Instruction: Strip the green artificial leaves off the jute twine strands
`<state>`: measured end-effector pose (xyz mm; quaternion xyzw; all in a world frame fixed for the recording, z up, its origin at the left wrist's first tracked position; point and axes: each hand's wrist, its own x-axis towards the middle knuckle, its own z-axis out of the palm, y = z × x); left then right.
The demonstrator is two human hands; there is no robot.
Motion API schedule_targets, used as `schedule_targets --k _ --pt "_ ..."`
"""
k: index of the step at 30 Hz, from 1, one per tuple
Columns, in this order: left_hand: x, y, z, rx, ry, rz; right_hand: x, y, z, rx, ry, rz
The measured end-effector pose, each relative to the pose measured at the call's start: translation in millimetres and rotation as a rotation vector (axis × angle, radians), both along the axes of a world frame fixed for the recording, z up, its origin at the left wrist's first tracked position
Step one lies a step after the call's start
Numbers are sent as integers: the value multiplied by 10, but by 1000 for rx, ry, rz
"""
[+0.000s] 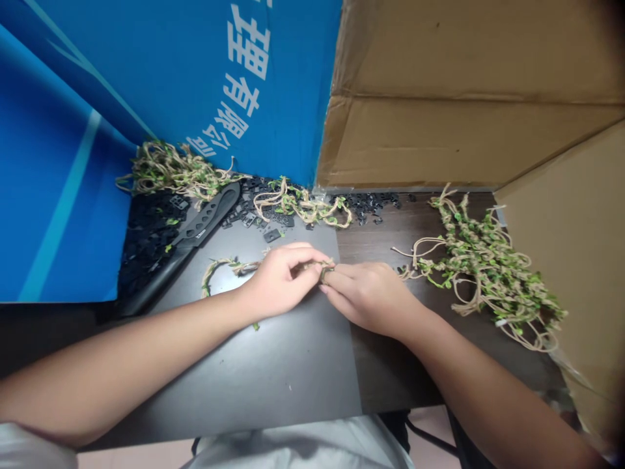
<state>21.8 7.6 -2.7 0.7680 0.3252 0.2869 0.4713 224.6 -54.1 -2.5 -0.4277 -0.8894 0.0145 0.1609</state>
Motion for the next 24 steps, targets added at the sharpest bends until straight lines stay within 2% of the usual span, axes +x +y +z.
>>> schedule_targets --k 3,7,13,24 --pt "-13 -29 36 103 58 -48 24 -12 48 24 29 -13" --pt "-15 -68 50 162 122 -99 68 -19 94 75 60 -47" --pt "12 -62 3 252 156 -104 96 11 59 81 109 -122" --pt "-8 -47 -23 226 169 -91 55 35 -42 11 129 -166"
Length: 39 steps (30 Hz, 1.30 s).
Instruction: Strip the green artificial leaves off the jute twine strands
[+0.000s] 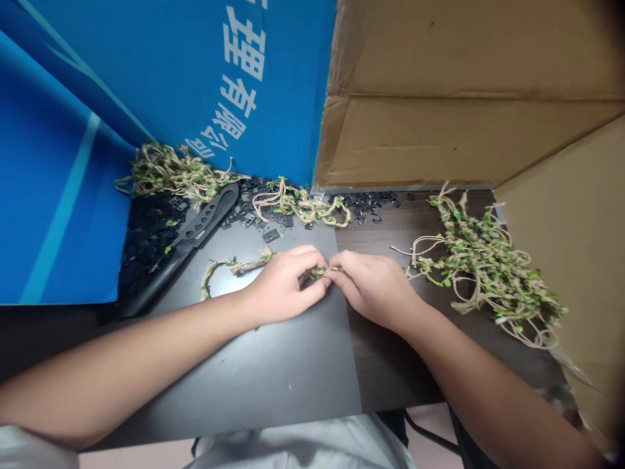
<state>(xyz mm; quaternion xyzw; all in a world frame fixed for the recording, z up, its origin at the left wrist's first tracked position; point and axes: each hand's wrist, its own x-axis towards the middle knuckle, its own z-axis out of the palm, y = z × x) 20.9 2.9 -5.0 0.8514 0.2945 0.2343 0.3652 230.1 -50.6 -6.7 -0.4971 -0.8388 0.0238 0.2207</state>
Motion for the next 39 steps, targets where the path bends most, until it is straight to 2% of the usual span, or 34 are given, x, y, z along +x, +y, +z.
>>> schedule_targets --k 5,11,17,22,29,39 --pt "8 -5 -12 28 -9 47 -17 6 -42 -46 -22 -14" --pt "7 -24 -22 68 -32 87 0 -26 23 -118 -18 23" --pt "11 -24 -40 97 14 56 23 -10 36 -156 19 20" --pt "27 -28 -35 102 49 35 23 -4 1 -113 26 21" --pt "10 -22 -23 69 27 50 28 14 19 -146 144 -37" --pt "8 -37 -29 -17 16 130 54 62 30 -241 186 -57"
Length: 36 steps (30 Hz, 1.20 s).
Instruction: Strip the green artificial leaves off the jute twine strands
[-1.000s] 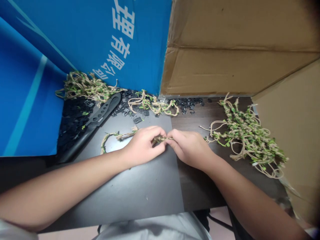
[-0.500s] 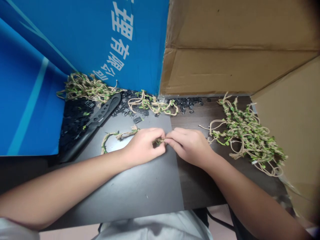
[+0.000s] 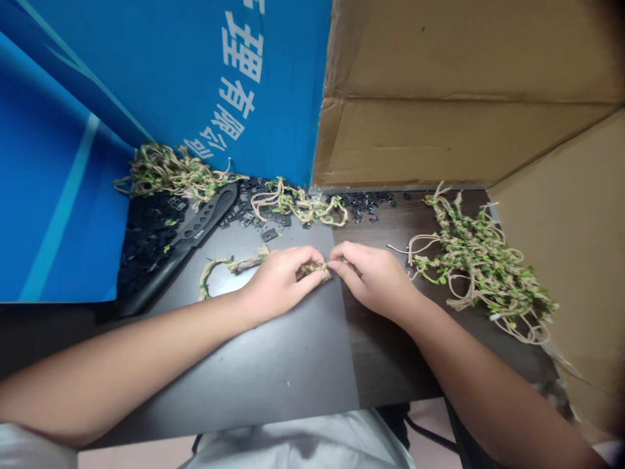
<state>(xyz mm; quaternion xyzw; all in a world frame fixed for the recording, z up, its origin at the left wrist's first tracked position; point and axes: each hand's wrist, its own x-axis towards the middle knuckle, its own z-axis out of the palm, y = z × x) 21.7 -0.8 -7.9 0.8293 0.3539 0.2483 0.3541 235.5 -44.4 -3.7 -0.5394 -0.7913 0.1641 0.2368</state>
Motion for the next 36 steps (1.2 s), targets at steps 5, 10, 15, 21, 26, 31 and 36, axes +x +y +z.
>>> schedule_targets --k 5,10,15,21,26,31,36 --pt "6 7 -12 -96 -47 18 11 6 4 -44 -21 7" --pt "11 15 18 -61 -32 8 19 11 23 -64 -52 36" --pt "9 6 42 -39 -26 0 27 7 43 -84 -79 74" --pt "3 6 49 -23 -35 -11 19 -1 52 -57 -65 107" --pt "3 15 54 3 -24 -2 43 -4 51 10 -49 136" --pt "-3 16 50 -11 -2 -3 53 0 53 89 76 121" --pt "-7 14 29 -18 24 -19 11 11 73 59 140 137"
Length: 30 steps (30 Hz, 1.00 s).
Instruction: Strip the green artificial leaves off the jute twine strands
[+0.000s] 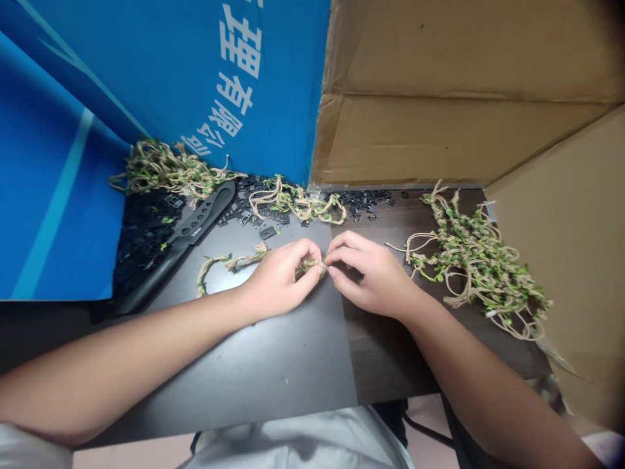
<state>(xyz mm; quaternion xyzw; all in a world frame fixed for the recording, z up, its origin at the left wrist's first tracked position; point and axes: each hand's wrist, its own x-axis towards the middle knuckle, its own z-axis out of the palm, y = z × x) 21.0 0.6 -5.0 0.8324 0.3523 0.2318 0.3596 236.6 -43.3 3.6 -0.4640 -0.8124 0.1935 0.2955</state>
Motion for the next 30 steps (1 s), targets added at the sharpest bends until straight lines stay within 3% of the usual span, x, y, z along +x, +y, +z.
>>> schedule_targets --k 10,23,30 --pt "1 -14 -11 23 14 -21 10 15 -24 25 -3 58" --pt "-20 34 47 -111 -20 -105 -80 -17 -25 327 -200 -87" --pt "-13 8 57 -224 -67 -78 -73 -28 -23 462 -251 -148"
